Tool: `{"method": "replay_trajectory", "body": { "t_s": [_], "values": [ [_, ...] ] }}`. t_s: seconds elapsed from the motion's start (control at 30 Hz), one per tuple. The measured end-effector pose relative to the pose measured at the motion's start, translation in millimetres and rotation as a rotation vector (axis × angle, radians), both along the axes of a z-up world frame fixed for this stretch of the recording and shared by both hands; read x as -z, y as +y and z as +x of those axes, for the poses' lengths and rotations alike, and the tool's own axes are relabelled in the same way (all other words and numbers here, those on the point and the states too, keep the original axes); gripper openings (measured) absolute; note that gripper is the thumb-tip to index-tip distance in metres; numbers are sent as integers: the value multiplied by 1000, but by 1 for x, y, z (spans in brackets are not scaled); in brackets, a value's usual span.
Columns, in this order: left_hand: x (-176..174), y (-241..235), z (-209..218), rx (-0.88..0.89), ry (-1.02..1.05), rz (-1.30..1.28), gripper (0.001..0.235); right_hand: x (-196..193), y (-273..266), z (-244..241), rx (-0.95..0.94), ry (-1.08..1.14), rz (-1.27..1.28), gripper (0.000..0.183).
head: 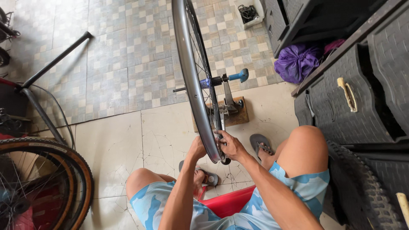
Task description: The person uses a spoke wrench to adjust the tension of the spokes on a bicycle wheel mounted on a truing stand. They rotate the wheel periodically to check alignment and continue making small adjustments to the spokes.
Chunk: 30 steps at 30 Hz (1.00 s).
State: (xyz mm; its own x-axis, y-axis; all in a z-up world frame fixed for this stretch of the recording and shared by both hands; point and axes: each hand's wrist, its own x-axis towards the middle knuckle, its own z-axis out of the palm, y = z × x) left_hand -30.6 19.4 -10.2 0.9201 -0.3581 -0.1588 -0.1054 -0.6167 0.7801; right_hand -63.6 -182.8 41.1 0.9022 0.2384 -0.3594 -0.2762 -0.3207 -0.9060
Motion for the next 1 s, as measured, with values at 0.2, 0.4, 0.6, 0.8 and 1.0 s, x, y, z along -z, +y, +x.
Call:
{"method": "replay_trajectory", "body": {
  "t_s": [0.2,0.4,0.6,0.8,1.0],
  "values": [
    [-5,-14,3,-120,86,9,26,3,-1,-2,9,-258,-151,73],
    [-45,-42,-8,-461,277,16,27,13,2,-3,35,-303,-374,38],
    [-73,-45,-15,-496,234,93,39,16,1,-4,23,-414,-227,29],
    [-68,-29,-2,-669,296,-405,59,-2,-5,-1,-55,-72,-42,42],
    [-86,-31,0,-517,369,-543,66,-8,-2,-3,-21,96,155,29]
  ]
}}
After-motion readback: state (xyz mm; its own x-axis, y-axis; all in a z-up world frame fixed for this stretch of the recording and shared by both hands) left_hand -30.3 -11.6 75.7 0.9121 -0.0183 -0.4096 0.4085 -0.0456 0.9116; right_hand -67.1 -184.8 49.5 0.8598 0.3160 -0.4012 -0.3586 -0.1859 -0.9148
